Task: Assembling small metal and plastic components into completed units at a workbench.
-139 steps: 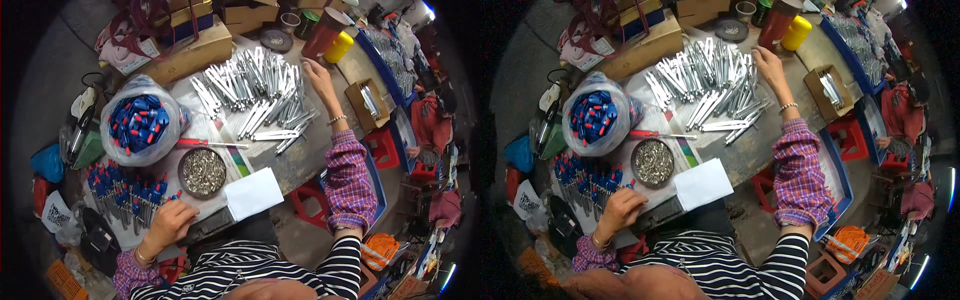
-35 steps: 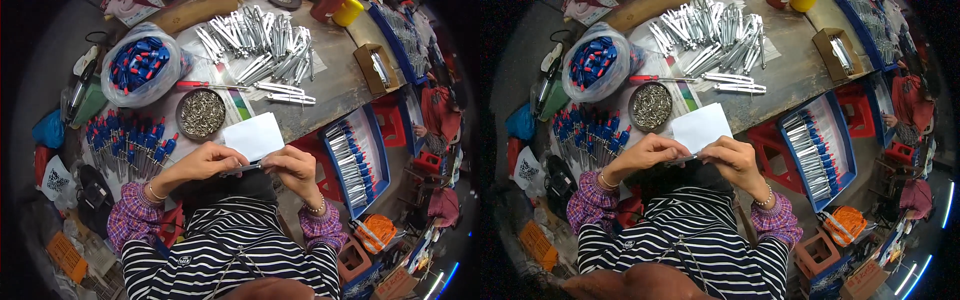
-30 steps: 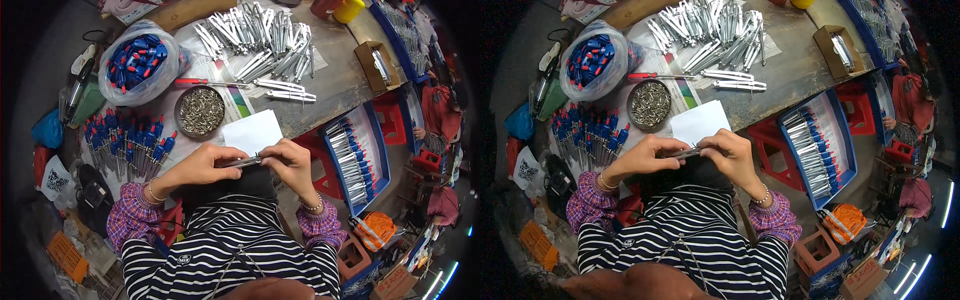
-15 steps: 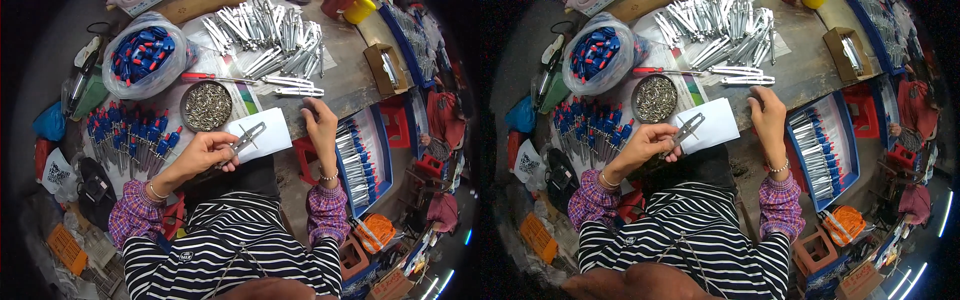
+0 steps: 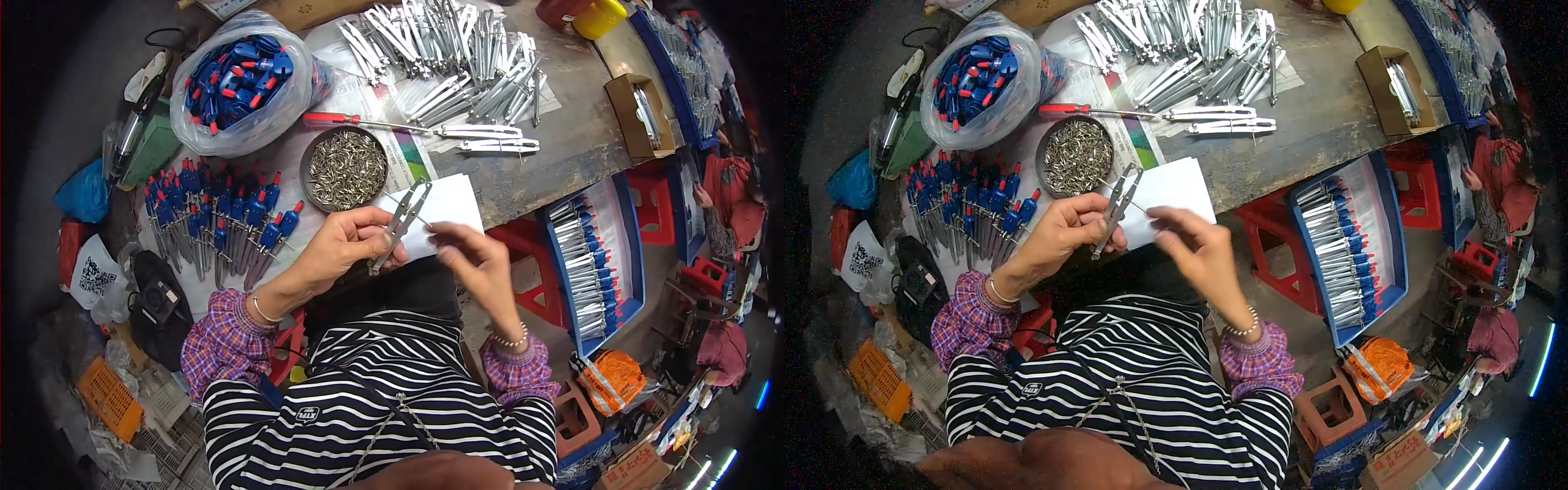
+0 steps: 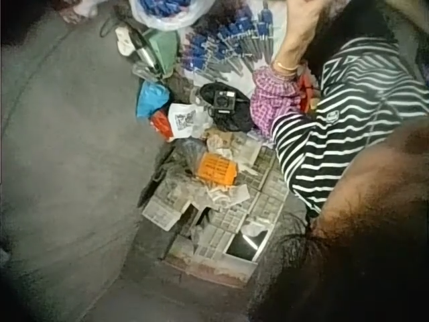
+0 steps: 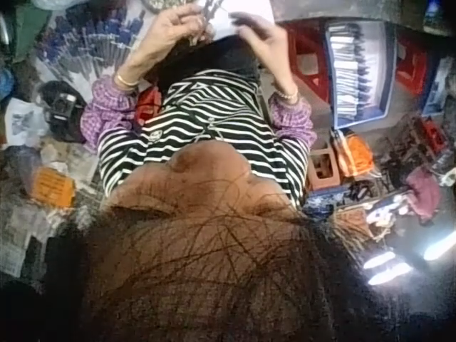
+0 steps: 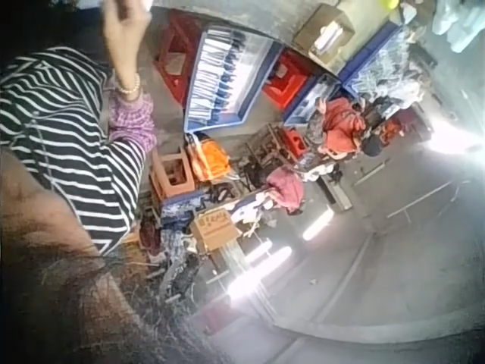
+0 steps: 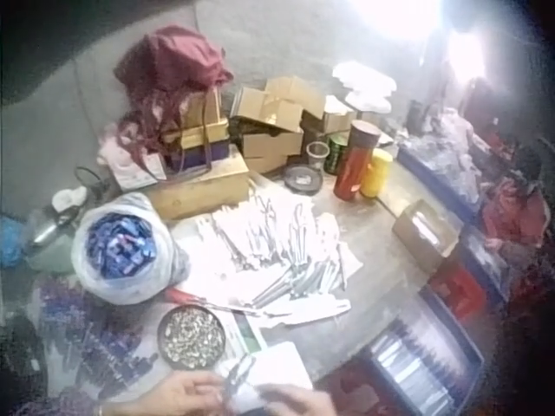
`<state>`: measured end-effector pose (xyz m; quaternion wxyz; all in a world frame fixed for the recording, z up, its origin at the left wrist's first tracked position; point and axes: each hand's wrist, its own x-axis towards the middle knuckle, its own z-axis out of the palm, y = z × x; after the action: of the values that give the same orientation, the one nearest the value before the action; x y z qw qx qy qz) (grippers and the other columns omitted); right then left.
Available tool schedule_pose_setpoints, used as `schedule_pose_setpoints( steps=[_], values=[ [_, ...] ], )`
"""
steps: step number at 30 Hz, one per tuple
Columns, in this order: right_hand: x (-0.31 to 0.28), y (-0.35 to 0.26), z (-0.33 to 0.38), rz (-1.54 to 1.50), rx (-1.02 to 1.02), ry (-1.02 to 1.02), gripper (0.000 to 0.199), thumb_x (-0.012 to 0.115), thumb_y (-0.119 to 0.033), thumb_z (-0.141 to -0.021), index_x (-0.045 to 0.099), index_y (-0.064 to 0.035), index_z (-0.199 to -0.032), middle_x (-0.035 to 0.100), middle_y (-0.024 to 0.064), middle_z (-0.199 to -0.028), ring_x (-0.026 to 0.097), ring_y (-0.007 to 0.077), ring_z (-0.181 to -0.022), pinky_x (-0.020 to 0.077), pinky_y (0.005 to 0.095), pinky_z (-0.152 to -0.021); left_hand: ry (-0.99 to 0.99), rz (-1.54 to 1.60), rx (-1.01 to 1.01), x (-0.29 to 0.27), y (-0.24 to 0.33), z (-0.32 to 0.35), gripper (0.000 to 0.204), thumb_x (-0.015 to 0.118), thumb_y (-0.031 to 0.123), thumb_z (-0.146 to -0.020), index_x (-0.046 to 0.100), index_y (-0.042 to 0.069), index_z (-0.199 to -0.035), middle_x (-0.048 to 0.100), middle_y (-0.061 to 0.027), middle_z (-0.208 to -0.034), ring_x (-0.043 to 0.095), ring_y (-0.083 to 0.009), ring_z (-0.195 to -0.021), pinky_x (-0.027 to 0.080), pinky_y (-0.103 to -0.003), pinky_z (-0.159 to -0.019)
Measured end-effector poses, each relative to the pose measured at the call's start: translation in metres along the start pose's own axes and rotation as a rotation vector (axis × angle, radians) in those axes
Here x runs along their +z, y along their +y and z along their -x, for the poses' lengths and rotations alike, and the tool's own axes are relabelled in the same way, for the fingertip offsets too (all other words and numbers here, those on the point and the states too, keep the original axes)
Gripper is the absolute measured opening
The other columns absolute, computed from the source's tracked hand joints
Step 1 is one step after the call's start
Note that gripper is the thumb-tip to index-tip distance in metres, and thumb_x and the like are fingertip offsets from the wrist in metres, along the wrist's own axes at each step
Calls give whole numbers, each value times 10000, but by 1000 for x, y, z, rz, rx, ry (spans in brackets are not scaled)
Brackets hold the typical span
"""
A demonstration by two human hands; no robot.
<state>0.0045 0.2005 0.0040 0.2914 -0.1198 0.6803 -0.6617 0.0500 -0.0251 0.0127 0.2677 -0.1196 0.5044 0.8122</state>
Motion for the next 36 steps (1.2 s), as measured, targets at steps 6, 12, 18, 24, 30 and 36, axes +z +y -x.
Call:
schedule_pose_setpoints(
  steps=[6, 12, 18, 24, 30, 36],
  values=[
    [50, 14, 12, -330, 23, 32, 364, 587, -28, -874, 506, 57, -1219, 613, 96, -1094, 588, 145, -976, 459, 250, -856, 107, -31, 118, 14, 1, 2, 165, 625, 117, -868, 608, -1, -980, 622, -55, -961, 571, -115, -889, 432, -245, -820],
    [58, 9, 9, -37, -34, 30, 309, 637, -73, -854, 570, 41, -1134, 655, 53, -941, 589, 87, -856, 475, 224, -757, 170, -71, 251, 21, -4, 5, 85, 649, 63, -833, 627, -1, -885, 524, -30, -965, 512, -104, -908, 402, -248, -829],
    [67, 20, 6, -200, -97, 162, 307, 680, -42, -802, 601, 50, -1084, 678, 99, -898, 638, 125, -799, 513, 249, -712, 200, 70, 225, 24, -5, 6, 104, 644, 58, -842, 610, 3, -923, 537, -1, -904, 519, -77, -858, 412, -220, -771],
    [62, 18, 4, -199, -79, 157, 228, 660, -27, -814, 613, 60, -1020, 665, 101, -906, 637, 112, -796, 514, 233, -707, 154, 78, 134, 19, -12, 3, 134, 641, 56, -846, 599, 4, -962, 596, -2, -900, 549, -70, -826, 439, -212, -742],
    [53, 14, 4, -163, -114, 158, 174, 601, -11, -856, 611, 69, -1010, 632, 80, -886, 631, 111, -780, 510, 211, -669, 157, 10, 168, 18, -10, -3, 183, 633, 48, -845, 585, 3, -1016, 604, -13, -920, 563, -82, -836, 459, -226, -757],
    [47, 14, 5, -179, -67, 78, 215, 543, -39, -901, 585, 76, -1077, 584, 80, -924, 637, 138, -762, 523, 230, -661, 114, 1, 157, 15, -6, -6, 282, 625, 28, -843, 528, 4, -1107, 599, -27, -950, 568, -95, -895, 472, -240, -805]
  ],
)
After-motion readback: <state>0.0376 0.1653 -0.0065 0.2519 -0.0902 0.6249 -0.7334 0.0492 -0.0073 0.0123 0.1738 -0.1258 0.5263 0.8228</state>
